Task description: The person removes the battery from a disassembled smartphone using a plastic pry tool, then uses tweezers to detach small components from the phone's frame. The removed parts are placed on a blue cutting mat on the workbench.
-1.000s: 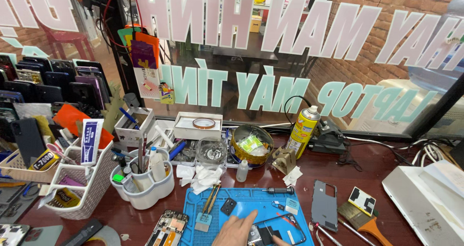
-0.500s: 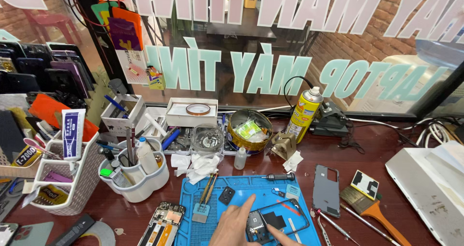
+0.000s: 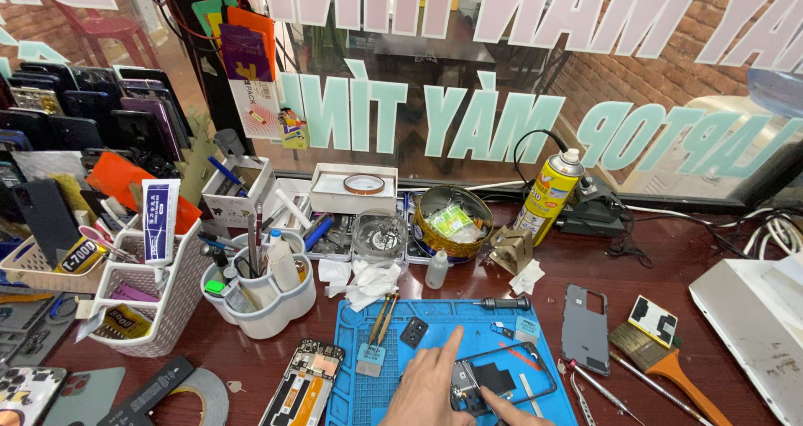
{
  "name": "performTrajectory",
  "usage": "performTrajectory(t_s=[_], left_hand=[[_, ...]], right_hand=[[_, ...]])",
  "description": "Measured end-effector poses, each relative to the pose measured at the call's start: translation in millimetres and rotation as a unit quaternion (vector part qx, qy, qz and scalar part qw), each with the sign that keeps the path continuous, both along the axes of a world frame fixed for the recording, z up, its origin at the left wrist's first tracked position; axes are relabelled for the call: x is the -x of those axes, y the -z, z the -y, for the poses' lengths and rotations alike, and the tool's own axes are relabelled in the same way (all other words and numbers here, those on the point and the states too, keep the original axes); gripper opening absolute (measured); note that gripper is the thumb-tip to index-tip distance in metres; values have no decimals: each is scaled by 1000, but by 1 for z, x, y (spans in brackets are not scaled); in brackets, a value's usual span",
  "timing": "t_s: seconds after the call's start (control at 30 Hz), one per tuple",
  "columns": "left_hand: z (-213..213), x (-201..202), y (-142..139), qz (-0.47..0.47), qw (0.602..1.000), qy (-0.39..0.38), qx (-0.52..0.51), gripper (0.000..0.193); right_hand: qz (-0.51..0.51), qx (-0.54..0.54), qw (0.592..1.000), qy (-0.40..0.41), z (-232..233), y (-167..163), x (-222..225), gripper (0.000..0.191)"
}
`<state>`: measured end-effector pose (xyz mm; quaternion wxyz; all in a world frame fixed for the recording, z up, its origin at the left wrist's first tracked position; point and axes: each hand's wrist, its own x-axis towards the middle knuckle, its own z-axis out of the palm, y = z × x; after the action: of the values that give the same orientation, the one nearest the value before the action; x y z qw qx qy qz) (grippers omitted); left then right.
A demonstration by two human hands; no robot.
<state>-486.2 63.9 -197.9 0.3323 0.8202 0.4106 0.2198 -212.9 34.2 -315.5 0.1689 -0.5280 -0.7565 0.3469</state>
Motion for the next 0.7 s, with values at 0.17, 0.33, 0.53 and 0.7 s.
performTrajectory(t_s=[0.17, 0.33, 0.53, 0.7], left_hand=[[4, 3, -17, -19, 1000, 6, 17, 132], [6, 9, -37, -17, 999, 4, 35, 134], [6, 19, -57, -3, 993, -6, 117, 131], [8, 22, -61, 20, 997, 20, 75, 129]], right_hand=[[-7, 35, 992, 120, 11, 10, 4, 63], [40, 64, 996, 48, 9, -1, 7, 63], [87, 168, 976, 105, 15, -43, 20, 66], [102, 179, 974, 99, 20, -75, 32, 70]])
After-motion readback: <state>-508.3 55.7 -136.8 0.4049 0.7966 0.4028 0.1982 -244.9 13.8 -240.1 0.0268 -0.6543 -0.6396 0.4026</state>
